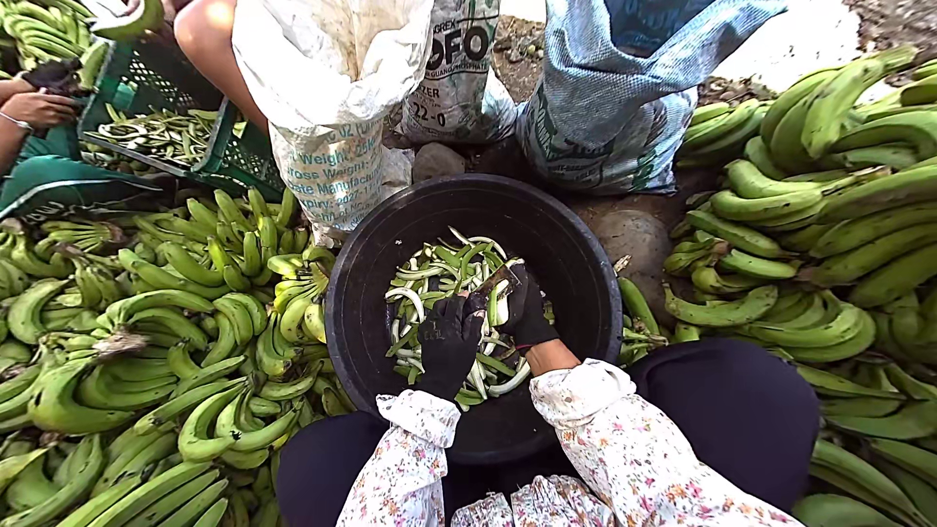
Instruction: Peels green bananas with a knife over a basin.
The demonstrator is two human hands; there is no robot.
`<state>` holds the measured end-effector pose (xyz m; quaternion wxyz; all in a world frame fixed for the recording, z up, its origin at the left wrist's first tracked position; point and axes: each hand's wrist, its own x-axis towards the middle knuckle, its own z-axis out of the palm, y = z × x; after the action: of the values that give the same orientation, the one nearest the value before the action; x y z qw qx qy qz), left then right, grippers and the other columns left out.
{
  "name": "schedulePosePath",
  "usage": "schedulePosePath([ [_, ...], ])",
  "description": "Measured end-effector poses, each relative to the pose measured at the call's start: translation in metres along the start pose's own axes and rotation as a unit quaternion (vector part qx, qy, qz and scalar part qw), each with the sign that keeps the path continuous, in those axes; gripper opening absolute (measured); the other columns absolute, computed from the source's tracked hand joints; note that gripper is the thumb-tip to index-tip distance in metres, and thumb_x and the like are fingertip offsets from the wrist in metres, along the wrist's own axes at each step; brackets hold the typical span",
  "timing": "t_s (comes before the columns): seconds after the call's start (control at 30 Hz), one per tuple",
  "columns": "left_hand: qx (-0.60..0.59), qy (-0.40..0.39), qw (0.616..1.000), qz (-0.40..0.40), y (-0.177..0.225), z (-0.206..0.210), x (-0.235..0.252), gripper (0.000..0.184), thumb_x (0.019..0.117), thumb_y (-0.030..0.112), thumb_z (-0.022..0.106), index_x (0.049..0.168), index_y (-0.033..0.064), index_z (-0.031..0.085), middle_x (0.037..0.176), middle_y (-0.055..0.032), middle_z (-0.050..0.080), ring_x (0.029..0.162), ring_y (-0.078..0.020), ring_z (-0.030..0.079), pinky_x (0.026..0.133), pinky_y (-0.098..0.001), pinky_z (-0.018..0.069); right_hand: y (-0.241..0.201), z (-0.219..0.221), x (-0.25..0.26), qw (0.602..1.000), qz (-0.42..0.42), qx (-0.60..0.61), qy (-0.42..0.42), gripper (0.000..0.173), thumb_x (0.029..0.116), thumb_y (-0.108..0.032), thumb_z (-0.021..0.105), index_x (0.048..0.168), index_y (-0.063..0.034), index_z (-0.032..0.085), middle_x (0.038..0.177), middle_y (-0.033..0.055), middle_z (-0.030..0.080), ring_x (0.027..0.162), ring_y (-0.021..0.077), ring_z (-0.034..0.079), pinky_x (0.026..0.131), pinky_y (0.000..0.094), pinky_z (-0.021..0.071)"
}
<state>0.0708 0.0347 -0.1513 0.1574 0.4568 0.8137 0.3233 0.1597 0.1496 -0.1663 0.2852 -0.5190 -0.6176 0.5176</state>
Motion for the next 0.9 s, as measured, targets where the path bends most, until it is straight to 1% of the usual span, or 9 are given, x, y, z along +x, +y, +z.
schedulePosePath([
  [0.07, -0.033, -0.037, 0.997, -0.052, -0.014, -0.001, 0.013, 0.049, 0.1058, 0.036, 0.049, 0.142, 0.0047, 0.059, 0.137, -0.0199, 0.062, 0.127, -0.0339, 0.059, 0.108, -0.0543, 0.0434, 0.005, 0.0, -0.007, 0.988, -0.007, 0.114, -0.104, 0.047, 0.1116, -0.03, 0.03, 0.14, -0.0003, 0.052, 0.113, 0.0144, 0.066, 0.1, 0.0154, 0.065, 0.09, 0.0349, 0.0554],
  [0.2, -0.022, 0.006, 0.994, -0.109, -0.042, 0.004, 0.031, 0.051, 0.1072, 0.043, 0.044, 0.142, 0.0091, 0.059, 0.134, -0.0161, 0.065, 0.127, -0.03, 0.06, 0.11, -0.0522, 0.0428, 0.006, -0.015, -0.022, 0.936, 0.012, 0.055, -0.347, 0.061, 0.1001, -0.035, 0.039, 0.153, -0.0054, 0.041, 0.116, 0.0109, 0.067, 0.095, 0.0151, 0.067, 0.088, 0.0354, 0.0556],
  [0.3, -0.067, -0.039, 0.992, -0.096, -0.022, -0.01, 0.02, 0.05, 0.1071, 0.035, 0.047, 0.145, 0.0028, 0.055, 0.138, -0.021, 0.061, 0.131, -0.0327, 0.056, 0.112, -0.0524, 0.0399, 0.014, -0.018, -0.013, 0.926, 0.125, 0.233, -0.27, 0.045, 0.1089, -0.024, 0.029, 0.148, -0.0055, 0.041, 0.095, 0.009, 0.068, 0.071, 0.0148, 0.066, 0.064, 0.0283, 0.0569],
  [0.37, -0.053, -0.042, 0.997, -0.019, -0.013, -0.004, 0.007, 0.049, 0.104, 0.033, 0.051, 0.14, 0.0017, 0.06, 0.137, -0.0209, 0.062, 0.129, -0.0344, 0.058, 0.11, -0.0536, 0.0425, 0.013, -0.018, 0.002, 0.887, 0.22, 0.368, -0.172, 0.041, 0.1125, -0.035, 0.023, 0.118, -0.0078, 0.054, 0.077, 0.0075, 0.064, 0.057, 0.0148, 0.061, 0.05, 0.0279, 0.0539],
  [0.43, -0.017, -0.009, 0.996, 0.082, -0.009, 0.006, -0.009, 0.046, 0.0987, 0.033, 0.057, 0.131, 0.0028, 0.068, 0.131, -0.0208, 0.066, 0.122, -0.0384, 0.062, 0.103, -0.058, 0.0456, 0.018, -0.026, 0.017, 0.83, 0.257, 0.474, -0.146, 0.052, 0.1109, -0.044, 0.019, 0.108, -0.0068, 0.055, 0.077, 0.0068, 0.062, 0.063, 0.0152, 0.062, 0.057, 0.0303, 0.0555],
  [0.57, 0.042, 0.078, 0.976, 0.201, -0.01, 0.015, -0.02, 0.042, 0.0949, 0.038, 0.062, 0.121, 0.0076, 0.075, 0.121, -0.0204, 0.07, 0.113, -0.0413, 0.066, 0.097, -0.0588, 0.0485, 0.026, -0.033, 0.039, 0.696, 0.34, 0.6, -0.201, 0.063, 0.1068, -0.056, 0.018, 0.094, -0.0054, 0.053, 0.068, 0.0033, 0.057, 0.053, 0.012, 0.061, 0.048, 0.0219, 0.0537],
  [0.67, 0.047, 0.078, 0.979, 0.183, -0.01, 0.015, -0.016, 0.044, 0.0963, 0.04, 0.059, 0.121, 0.0076, 0.074, 0.121, -0.0188, 0.071, 0.116, -0.0402, 0.065, 0.099, -0.0584, 0.0474, 0.024, -0.028, 0.031, 0.773, 0.302, 0.528, -0.182, 0.052, 0.1087, -0.047, 0.019, 0.101, -0.008, 0.052, 0.072, 0.0034, 0.056, 0.057, 0.0122, 0.059, 0.052, 0.0255, 0.0542],
  [0.8, -0.018, -0.01, 1.0, 0.016, -0.007, 0.007, 0.001, 0.046, 0.1023, 0.034, 0.054, 0.135, 0.0028, 0.065, 0.13, -0.0201, 0.065, 0.122, -0.0357, 0.062, 0.104, -0.0557, 0.0459, 0.015, -0.012, -0.013, 0.939, 0.047, 0.297, -0.164, 0.039, 0.1112, -0.023, 0.026, 0.124, -0.0006, 0.056, 0.095, 0.006, 0.066, 0.083, 0.0099, 0.065, 0.077, 0.0281, 0.0572],
  [0.9, -0.086, -0.024, 0.989, -0.115, -0.02, 0.0, 0.019, 0.051, 0.1086, 0.034, 0.045, 0.146, 0.0004, 0.052, 0.139, -0.023, 0.059, 0.132, -0.0335, 0.056, 0.113, -0.0511, 0.0404, 0.012, -0.012, -0.034, 0.961, -0.008, 0.144, -0.236, 0.05, 0.1048, -0.028, 0.034, 0.141, 0.0022, 0.049, 0.098, 0.0058, 0.067, 0.079, 0.0108, 0.065, 0.075, 0.0294, 0.057],
])
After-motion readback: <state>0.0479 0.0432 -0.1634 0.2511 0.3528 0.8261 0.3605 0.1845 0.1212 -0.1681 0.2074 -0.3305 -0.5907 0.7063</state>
